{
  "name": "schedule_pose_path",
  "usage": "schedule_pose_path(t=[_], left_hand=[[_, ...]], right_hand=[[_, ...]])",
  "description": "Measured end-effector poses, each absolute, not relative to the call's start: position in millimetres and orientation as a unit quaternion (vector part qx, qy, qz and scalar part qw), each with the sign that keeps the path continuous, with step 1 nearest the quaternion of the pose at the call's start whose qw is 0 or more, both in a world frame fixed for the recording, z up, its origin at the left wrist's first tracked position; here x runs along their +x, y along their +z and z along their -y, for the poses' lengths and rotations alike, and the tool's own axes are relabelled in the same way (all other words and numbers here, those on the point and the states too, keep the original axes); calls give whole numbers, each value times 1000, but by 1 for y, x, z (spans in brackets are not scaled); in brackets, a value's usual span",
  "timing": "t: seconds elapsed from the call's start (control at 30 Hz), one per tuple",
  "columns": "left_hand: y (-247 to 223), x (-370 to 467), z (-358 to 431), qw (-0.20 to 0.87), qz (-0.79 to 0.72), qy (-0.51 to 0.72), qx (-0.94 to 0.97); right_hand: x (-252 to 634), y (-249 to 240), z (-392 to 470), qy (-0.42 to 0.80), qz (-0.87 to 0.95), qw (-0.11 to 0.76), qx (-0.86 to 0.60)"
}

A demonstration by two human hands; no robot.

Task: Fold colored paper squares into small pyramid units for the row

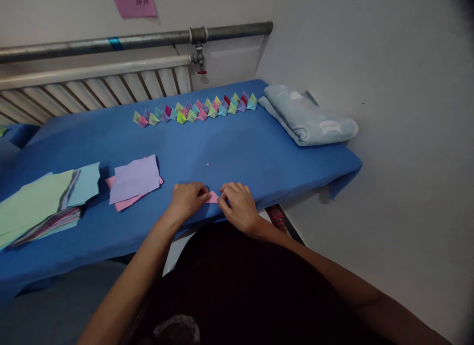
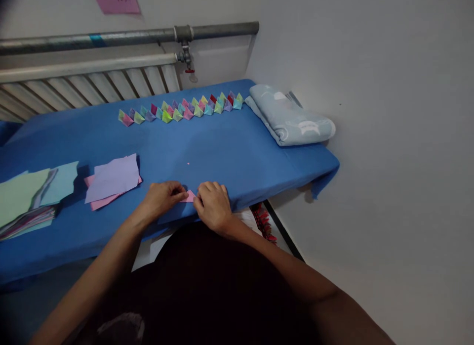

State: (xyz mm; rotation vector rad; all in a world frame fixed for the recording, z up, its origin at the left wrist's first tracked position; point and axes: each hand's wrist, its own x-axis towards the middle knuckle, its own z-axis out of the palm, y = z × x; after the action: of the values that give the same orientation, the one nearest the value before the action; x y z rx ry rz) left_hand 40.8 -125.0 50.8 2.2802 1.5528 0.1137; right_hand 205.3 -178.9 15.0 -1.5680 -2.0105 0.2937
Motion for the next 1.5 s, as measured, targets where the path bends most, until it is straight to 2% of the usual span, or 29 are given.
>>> schedule_pose_path(t=[0.47,0.87,1.0,1.13,1.23,1.5], left_hand=[[23,27,149,87,-519,169,834],[21,2,141,54,-514,150,843],[22,0,152,16,-521,200,830],[19,17,177,-53,-418,258,870],[16,29,189,-75,-375,258,887],[13,31,196,-115,-404,208,883]], right_hand=[[206,15,180,97,757,293,-576],[205,15,179,104,757,289,-577],[205,16,179,103,754,284,-583],[205,15,179,93,758,273,-585],[205,15,178,88,760,262,-588],[212,13,183,96,761,275,-579]])
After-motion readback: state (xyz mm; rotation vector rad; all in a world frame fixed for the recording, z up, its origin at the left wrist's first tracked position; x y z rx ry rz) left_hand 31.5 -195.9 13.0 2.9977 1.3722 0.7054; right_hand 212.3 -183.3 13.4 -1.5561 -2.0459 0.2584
